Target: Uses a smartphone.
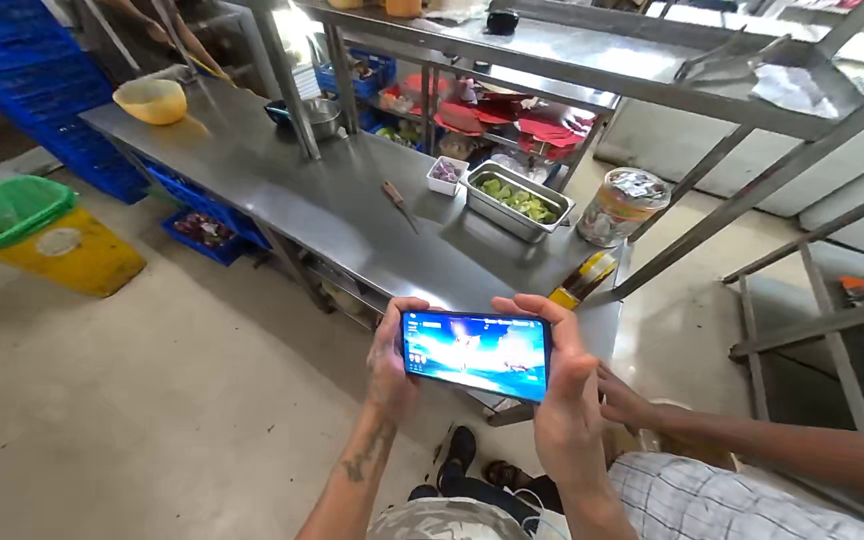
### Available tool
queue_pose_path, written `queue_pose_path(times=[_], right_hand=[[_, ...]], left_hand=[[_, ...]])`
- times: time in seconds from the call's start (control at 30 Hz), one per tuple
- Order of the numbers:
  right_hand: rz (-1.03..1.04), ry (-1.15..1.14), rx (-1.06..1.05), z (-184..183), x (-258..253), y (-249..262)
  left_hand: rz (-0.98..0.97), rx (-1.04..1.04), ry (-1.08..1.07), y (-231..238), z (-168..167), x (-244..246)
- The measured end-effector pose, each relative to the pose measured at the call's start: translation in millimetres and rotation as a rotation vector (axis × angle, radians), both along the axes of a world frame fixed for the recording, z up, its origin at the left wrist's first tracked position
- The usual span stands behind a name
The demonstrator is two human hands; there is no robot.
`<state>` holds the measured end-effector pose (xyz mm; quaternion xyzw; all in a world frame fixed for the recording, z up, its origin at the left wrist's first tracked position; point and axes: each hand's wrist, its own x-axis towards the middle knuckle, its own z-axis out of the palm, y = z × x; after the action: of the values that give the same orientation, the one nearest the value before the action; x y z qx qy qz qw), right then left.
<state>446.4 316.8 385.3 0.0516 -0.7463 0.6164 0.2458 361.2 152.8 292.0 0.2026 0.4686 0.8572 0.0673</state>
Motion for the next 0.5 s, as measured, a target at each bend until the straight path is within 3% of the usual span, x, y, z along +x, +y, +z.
queue_pose_path(times=[0.07,0.2,0.27,0.37,0.5], right_hand=[[-0.047,-0.029,-0.062,-15.5,-9.9,25.9],[-0.010,-0.273,-0.533,-63.5,-37.1,86.4],[0.013,-0.305,-0.664,-72.4,-43.4,102.4],[-0.076,-0.239,-0.541,-56.0,-44.3,122.5],[-0.128,-0.094,-0.066,-12.5,-29.4,137.6]], left_hand=[[0.012,-0.092,0.072,15.9,11.2,-5.5],[0.133,-0.597,0.175,60.2,79.5,-1.1],[0.153,-0.742,0.201,82.5,94.2,1.7],[0.098,-0.623,0.152,99.4,76.9,-18.8],[-0.164,-0.245,-0.041,119.7,30.9,-40.2]])
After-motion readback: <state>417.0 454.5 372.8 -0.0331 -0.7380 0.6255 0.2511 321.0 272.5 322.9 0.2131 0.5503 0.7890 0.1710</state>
